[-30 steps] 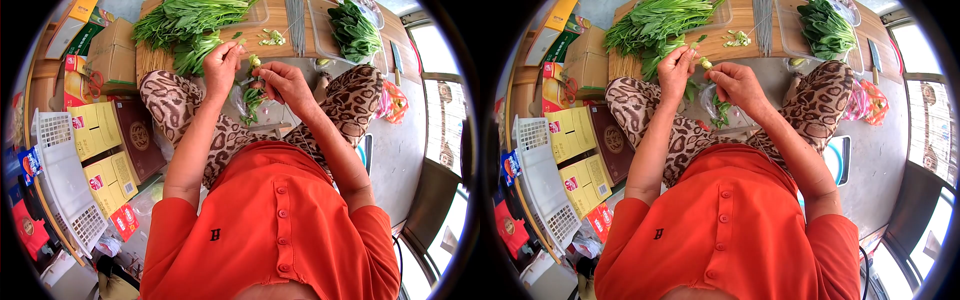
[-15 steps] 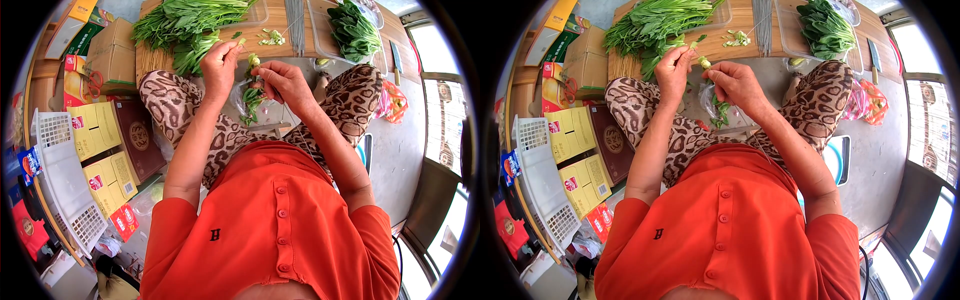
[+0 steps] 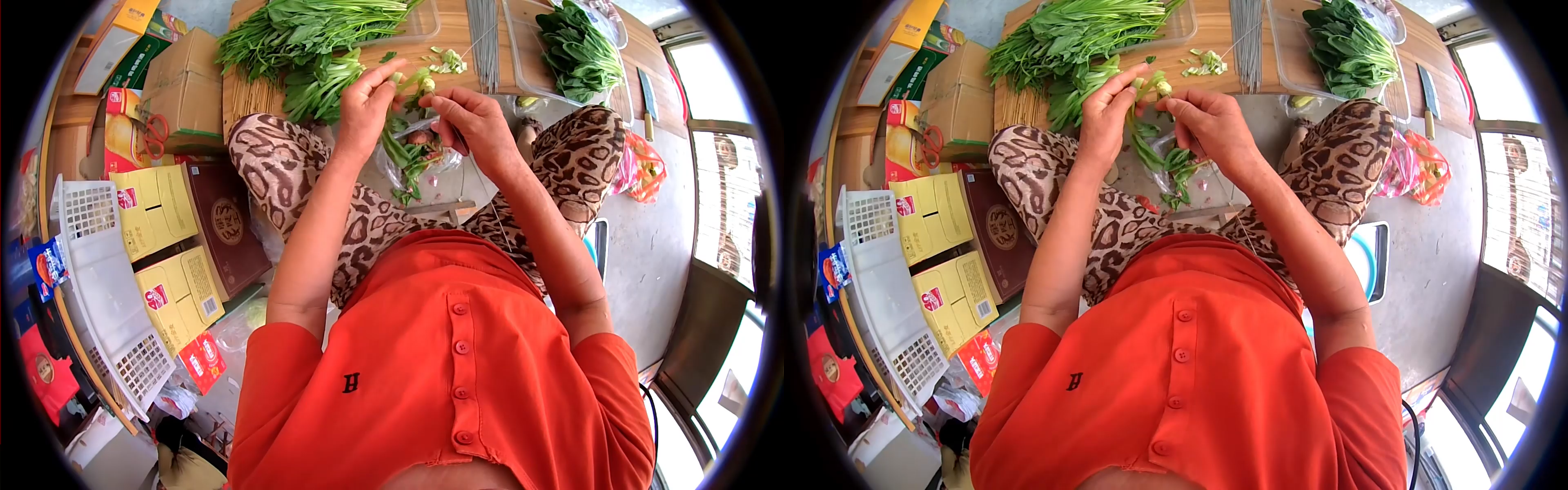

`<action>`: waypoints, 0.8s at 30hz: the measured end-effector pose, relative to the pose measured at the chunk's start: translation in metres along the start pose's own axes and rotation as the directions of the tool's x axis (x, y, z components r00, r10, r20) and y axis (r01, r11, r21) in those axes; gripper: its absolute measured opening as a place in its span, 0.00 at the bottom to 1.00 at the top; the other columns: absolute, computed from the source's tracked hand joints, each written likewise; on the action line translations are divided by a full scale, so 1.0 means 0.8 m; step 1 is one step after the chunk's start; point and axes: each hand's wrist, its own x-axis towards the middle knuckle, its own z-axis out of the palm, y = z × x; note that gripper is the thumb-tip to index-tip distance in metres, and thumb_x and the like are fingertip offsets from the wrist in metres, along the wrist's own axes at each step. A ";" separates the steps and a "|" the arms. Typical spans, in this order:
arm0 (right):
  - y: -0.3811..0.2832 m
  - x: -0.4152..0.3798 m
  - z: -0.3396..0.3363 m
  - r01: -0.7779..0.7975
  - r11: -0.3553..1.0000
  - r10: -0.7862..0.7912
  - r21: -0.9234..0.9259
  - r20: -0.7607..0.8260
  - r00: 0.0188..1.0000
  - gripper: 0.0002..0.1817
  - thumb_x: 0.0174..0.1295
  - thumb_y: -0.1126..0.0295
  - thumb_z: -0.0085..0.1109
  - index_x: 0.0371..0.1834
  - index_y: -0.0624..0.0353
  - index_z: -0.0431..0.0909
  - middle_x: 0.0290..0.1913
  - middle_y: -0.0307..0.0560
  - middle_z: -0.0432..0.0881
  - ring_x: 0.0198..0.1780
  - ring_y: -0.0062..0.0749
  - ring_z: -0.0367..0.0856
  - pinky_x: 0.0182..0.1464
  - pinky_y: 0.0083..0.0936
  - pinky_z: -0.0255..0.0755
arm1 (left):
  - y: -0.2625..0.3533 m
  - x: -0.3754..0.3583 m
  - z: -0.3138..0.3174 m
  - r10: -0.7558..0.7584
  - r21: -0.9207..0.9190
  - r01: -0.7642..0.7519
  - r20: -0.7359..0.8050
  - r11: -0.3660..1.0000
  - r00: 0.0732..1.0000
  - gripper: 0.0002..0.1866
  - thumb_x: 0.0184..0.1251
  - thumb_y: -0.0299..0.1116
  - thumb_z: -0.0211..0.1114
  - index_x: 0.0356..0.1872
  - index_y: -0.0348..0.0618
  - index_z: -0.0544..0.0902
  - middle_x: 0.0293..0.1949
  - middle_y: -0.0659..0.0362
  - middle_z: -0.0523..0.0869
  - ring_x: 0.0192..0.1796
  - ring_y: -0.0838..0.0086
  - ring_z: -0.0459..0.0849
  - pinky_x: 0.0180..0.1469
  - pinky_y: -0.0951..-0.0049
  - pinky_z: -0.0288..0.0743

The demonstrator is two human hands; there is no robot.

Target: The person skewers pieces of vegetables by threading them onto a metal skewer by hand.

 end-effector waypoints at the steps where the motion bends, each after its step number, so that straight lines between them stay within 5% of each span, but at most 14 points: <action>1: 0.002 -0.001 -0.001 -0.001 1.000 0.001 0.000 0.001 1.000 0.13 0.70 0.66 0.49 0.44 0.64 0.79 0.15 0.33 0.69 0.15 0.12 0.60 0.18 0.12 0.53 | -0.001 0.001 -0.001 -0.036 -0.070 0.035 -0.013 0.997 0.999 0.16 0.68 0.23 0.55 0.56 0.36 0.78 0.39 0.62 0.81 0.37 0.81 0.77 0.41 0.81 0.71; 5: 0.006 -0.007 -0.005 0.007 1.000 -0.007 0.007 0.003 1.000 0.13 0.70 0.65 0.48 0.45 0.64 0.78 0.15 0.33 0.69 0.15 0.12 0.60 0.18 0.12 0.53 | -0.002 0.005 -0.005 0.002 -0.082 -0.010 -0.102 0.997 0.995 0.23 0.67 0.21 0.55 0.64 0.38 0.69 0.43 0.57 0.83 0.41 0.76 0.82 0.48 0.76 0.76; 11: 0.011 -0.013 -0.010 0.029 0.999 -0.030 0.033 0.039 0.999 0.12 0.70 0.66 0.49 0.43 0.64 0.79 0.15 0.33 0.70 0.15 0.12 0.62 0.18 0.13 0.54 | -0.007 0.015 -0.019 0.030 -0.243 -0.085 -0.222 0.966 0.975 0.05 0.66 0.22 0.60 0.41 0.38 0.76 0.41 0.51 0.84 0.33 0.77 0.80 0.38 0.78 0.74; 16: 0.017 -0.008 -0.005 0.001 1.000 -0.002 0.014 0.065 0.998 0.11 0.69 0.67 0.50 0.42 0.63 0.79 0.15 0.33 0.71 0.16 0.12 0.64 0.18 0.13 0.55 | -0.014 0.015 -0.022 -0.117 -0.519 0.078 -0.043 0.851 0.992 0.09 0.65 0.24 0.61 0.45 0.37 0.77 0.43 0.54 0.82 0.39 0.76 0.78 0.43 0.76 0.73; 24: 0.017 -0.006 0.003 0.005 1.000 -0.004 -0.008 0.103 0.995 0.11 0.69 0.66 0.51 0.42 0.63 0.79 0.16 0.34 0.72 0.16 0.12 0.64 0.18 0.14 0.55 | -0.005 0.012 -0.024 -0.212 -0.585 0.226 0.092 0.779 0.973 0.12 0.67 0.26 0.60 0.49 0.34 0.77 0.43 0.53 0.82 0.39 0.73 0.78 0.41 0.74 0.73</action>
